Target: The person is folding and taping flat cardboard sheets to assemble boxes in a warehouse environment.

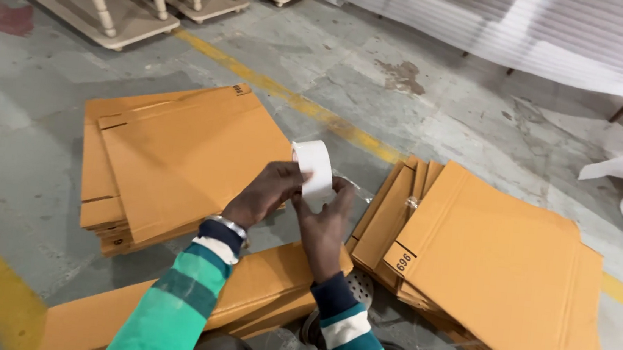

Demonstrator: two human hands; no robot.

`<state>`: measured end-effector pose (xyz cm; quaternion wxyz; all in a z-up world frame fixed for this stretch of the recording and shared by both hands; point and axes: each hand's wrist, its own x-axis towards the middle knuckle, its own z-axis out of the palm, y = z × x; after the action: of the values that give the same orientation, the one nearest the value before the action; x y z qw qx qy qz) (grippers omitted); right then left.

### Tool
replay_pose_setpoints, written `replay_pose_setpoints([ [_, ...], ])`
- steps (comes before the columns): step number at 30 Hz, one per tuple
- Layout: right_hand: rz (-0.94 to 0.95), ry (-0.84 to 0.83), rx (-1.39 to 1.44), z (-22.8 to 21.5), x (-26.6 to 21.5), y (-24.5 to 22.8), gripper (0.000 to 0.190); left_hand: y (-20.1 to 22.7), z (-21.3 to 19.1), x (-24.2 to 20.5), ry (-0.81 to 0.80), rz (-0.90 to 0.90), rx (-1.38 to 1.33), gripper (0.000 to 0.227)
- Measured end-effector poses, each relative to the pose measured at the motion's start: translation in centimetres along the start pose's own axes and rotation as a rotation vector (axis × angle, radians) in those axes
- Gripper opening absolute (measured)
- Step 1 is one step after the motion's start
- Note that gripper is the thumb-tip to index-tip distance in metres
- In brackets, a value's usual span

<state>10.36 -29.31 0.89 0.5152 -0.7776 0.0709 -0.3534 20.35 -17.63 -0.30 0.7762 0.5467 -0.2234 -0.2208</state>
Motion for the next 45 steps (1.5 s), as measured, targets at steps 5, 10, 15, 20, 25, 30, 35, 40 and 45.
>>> replay_pose_setpoints([
  [5, 0.063, -0.016, 0.176, -1.0, -0.3, -0.7, 0.051, 2.6, 1.1, -1.1, -0.131, 0.113, 0.383, 0.036],
  [10, 0.069, -0.003, 0.283, -1.3, -0.7, -0.4, 0.048, -1.8, -3.9, 1.6, 0.033, 0.293, 0.357, 0.029],
  [15, 0.075, -0.048, 0.370, -1.5, -0.6, -1.4, 0.051, 2.1, -0.8, 0.0, 0.242, 0.422, 0.401, 0.021],
  [20, 0.129, -0.078, 0.427, -1.6, -0.5, -0.9, 0.052, 2.2, -0.5, -0.1, 0.164, 0.437, 0.454, 0.024],
  [25, 0.150, -0.071, 0.439, -1.5, -0.5, -0.7, 0.053, 3.1, -0.1, -0.6, 0.152, 0.440, 0.537, 0.025],
  [30, 0.155, -0.048, 0.445, -1.3, -0.5, -0.3, 0.053, 3.1, -0.4, -0.4, 0.118, 0.471, 0.549, 0.020],
  [35, 0.170, -0.060, 0.451, -1.6, -0.5, -0.8, 0.052, 3.6, 0.0, -0.8, 0.137, 0.440, 0.536, 0.017],
  [40, 0.172, -0.093, 0.542, -1.7, -0.8, -0.5, 0.051, 3.8, 0.1, -1.0, 0.151, 0.419, 0.520, 0.015],
  [45, 0.235, -0.126, 0.488, -2.2, -0.5, -1.4, 0.053, 3.1, -0.4, -0.4, 0.192, 0.435, 0.559, 0.016],
])
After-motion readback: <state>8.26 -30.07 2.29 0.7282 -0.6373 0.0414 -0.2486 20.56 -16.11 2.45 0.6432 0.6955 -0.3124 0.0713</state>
